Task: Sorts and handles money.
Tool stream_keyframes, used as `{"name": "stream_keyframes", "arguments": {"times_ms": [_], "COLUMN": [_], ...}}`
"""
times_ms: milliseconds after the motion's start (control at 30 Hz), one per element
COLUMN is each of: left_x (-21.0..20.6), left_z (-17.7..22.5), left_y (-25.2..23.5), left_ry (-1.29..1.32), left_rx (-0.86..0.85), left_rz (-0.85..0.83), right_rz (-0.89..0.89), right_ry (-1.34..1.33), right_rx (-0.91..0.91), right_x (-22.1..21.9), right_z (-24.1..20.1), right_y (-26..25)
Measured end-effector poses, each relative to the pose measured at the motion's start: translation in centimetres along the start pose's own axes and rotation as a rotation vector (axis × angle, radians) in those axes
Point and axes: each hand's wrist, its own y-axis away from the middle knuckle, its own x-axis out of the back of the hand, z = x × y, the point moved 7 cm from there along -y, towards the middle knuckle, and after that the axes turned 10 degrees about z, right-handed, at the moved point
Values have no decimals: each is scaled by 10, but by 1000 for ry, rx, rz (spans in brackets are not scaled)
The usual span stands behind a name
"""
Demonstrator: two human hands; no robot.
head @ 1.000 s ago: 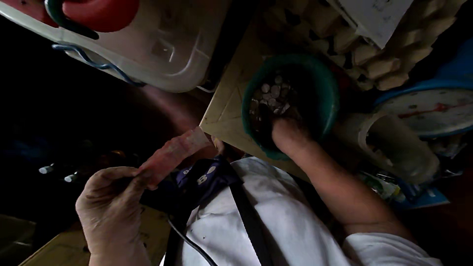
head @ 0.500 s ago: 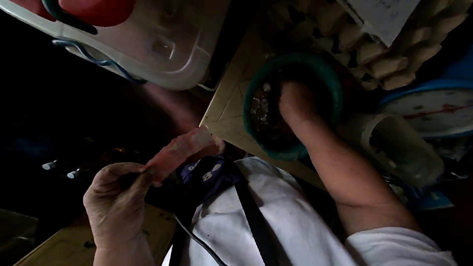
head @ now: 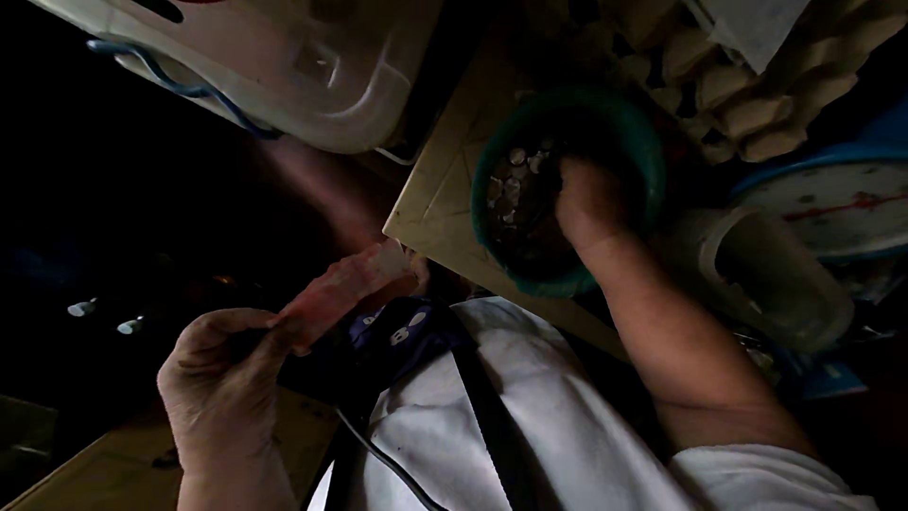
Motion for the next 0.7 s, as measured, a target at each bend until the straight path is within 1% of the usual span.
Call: {"name": "stream_keyframes", "arguments": {"times_ms": [100, 200, 300, 433, 500, 600, 700], "left_x": [-1, -1, 1, 5, 6, 6, 9], "left_z": [2, 2, 0, -4, -7, -8, -10], "left_y": [-2, -1, 0, 1, 2, 3, 2], "left_ry": [3, 10, 16, 26, 26, 27, 23], "left_rx": [-15, -26, -34, -36, -32, -30, -40], "left_rz": [-21, -27, -20, -23, -29, -34, -37], "right_rz": [-31, -43, -110, -48, -50, -91, -107], "right_ry": [30, 43, 29, 24, 42, -15, -70], "right_rx": [39, 10, -17, -60, -21, 54, -32], "right_x": [-11, -13, -15, -13, -16, -21, -13], "right_z": [-10, -15, -14, -3, -5, -12, -7], "right_y": [2, 1, 0, 0, 0, 3, 4]}}
